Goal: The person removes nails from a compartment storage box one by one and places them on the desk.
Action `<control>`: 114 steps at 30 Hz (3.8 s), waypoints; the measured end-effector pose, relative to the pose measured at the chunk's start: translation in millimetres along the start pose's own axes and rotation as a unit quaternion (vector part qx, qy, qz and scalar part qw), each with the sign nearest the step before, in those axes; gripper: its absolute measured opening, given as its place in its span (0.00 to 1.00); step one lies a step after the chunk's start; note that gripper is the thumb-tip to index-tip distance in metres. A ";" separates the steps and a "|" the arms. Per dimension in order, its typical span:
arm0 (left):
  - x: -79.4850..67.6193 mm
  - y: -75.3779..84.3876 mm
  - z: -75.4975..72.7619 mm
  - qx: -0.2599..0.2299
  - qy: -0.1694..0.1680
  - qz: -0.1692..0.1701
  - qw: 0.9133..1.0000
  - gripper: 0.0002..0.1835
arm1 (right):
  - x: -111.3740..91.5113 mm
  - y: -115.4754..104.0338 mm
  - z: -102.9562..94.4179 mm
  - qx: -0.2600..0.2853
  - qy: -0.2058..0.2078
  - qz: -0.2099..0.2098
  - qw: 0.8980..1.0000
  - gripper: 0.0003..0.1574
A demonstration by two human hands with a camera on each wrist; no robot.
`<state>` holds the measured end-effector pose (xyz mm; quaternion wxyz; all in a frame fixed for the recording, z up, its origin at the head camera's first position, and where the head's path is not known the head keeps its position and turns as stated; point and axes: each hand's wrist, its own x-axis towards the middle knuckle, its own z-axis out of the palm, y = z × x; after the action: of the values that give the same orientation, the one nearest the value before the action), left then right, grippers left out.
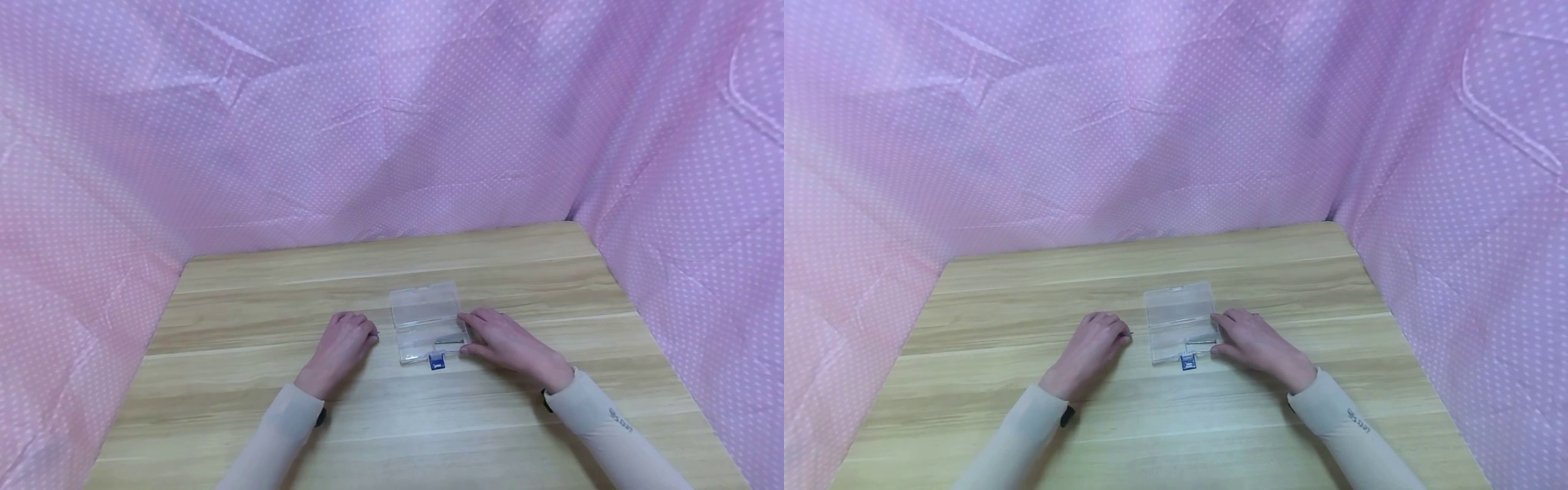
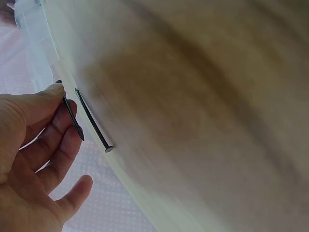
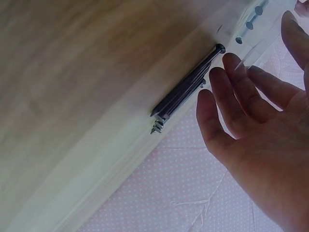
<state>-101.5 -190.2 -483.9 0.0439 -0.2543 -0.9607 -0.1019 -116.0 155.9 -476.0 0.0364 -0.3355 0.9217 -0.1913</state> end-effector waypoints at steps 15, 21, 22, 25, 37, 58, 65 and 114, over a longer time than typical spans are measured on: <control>2.9 -2.0 3.4 0.023 -0.010 0.003 1.000 0.03 | 1.3 -1.7 -0.8 -0.004 0.007 -0.006 1.000 0.39; 3.2 -2.8 4.2 0.015 0.010 0.008 1.000 0.03 | 1.4 -2.0 -1.0 -0.002 0.008 -0.004 1.000 0.38; 3.4 -2.5 3.8 0.012 0.014 0.009 1.000 0.02 | 1.6 -1.9 -1.1 -0.001 0.007 -0.002 1.000 0.38; 4.1 -0.3 1.1 -0.001 0.030 0.016 0.999 0.01 | 2.0 -1.9 -1.4 -0.002 0.007 -0.002 1.000 0.38; 8.6 19.5 -10.8 -0.015 0.091 0.097 0.991 0.02 | 3.9 -3.3 -2.1 0.004 -0.004 0.011 1.000 0.39; 23.8 41.3 5.3 -0.049 0.028 0.125 0.991 0.03 | 3.3 -2.2 -1.4 0.003 -0.013 0.021 1.000 0.39; 30.4 41.2 9.6 -0.050 0.008 0.123 0.991 0.03 | 3.2 -2.3 -2.3 0.007 -0.016 0.022 1.000 0.40; 49.8 49.7 12.1 -0.018 -0.016 0.126 0.992 0.06 | 3.6 -3.4 -4.3 0.007 0.004 0.010 1.000 0.38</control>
<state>-120.3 -121.5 -480.3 0.0365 -0.3755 -0.9197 -0.1089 -117.6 152.7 -470.5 0.0369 -0.3253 0.9238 -0.1985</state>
